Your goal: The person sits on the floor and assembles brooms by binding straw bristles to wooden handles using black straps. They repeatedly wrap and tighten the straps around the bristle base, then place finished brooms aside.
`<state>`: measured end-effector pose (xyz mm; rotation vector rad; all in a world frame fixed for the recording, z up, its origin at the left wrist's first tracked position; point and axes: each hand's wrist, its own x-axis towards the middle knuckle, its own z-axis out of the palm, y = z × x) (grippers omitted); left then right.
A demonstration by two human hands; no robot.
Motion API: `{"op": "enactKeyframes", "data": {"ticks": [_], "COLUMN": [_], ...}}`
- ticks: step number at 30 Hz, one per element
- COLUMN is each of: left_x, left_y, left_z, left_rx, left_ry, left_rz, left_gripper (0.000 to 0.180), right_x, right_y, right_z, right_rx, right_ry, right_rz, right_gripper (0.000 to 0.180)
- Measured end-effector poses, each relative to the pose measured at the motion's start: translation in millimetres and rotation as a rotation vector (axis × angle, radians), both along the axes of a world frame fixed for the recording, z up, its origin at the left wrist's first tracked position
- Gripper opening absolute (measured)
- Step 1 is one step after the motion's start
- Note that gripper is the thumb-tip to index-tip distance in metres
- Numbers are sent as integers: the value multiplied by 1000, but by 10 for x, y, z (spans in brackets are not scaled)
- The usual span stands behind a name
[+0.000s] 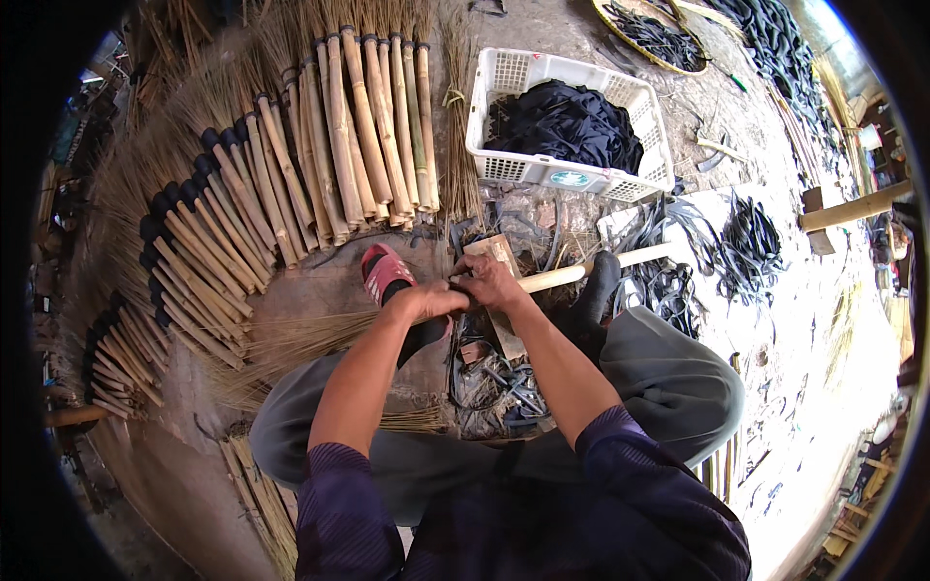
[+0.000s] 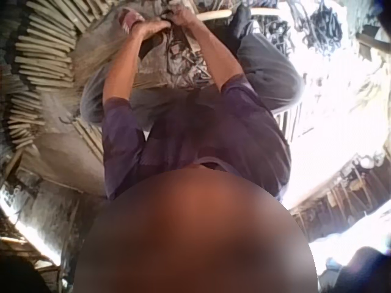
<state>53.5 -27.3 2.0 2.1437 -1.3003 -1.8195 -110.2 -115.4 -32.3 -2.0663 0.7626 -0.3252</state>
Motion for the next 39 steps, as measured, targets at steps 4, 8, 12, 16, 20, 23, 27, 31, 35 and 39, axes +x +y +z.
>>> {"op": "enactKeyframes", "data": {"ticks": [4,8,12,16,20,23,27,31,35,39], "left_x": [37,-150,-235,-266,-395,-449,-446,-444,-448,-446], "left_y": [-58,60,267,381,477,509,517,525,550,555], "left_z": [59,151,164,150,152,149,130,106,111,137], "left_rx": [11,-216,-476,-602,-690,-700,-731,-745,-774,-747], "left_ry": [24,-264,-385,-329,-392,-430,-438,-470,-454,-494], "left_rz": [7,-164,-70,31,47,38,10,-10,0,-18], "left_gripper": [62,59,49,41,45,46,46,46,47,47], "right_x": [-65,-200,-271,-362,-525,-551,-394,-306,-424,-543], "right_y": [-21,77,217,247,171,167,230,230,211,166], "right_z": [-66,-13,-8,64,277,402,386,246,174,238], "right_rx": [319,135,152,224,327,119,106,557,583,-158], "right_ry": [-43,-73,-283,-429,-379,408,336,-149,8,-35], "right_rz": [35,9,13,-9,-688,-574,-494,-463,-588,-391], "right_gripper": [24,25,26,24,23,40,40,26,18,28]}}
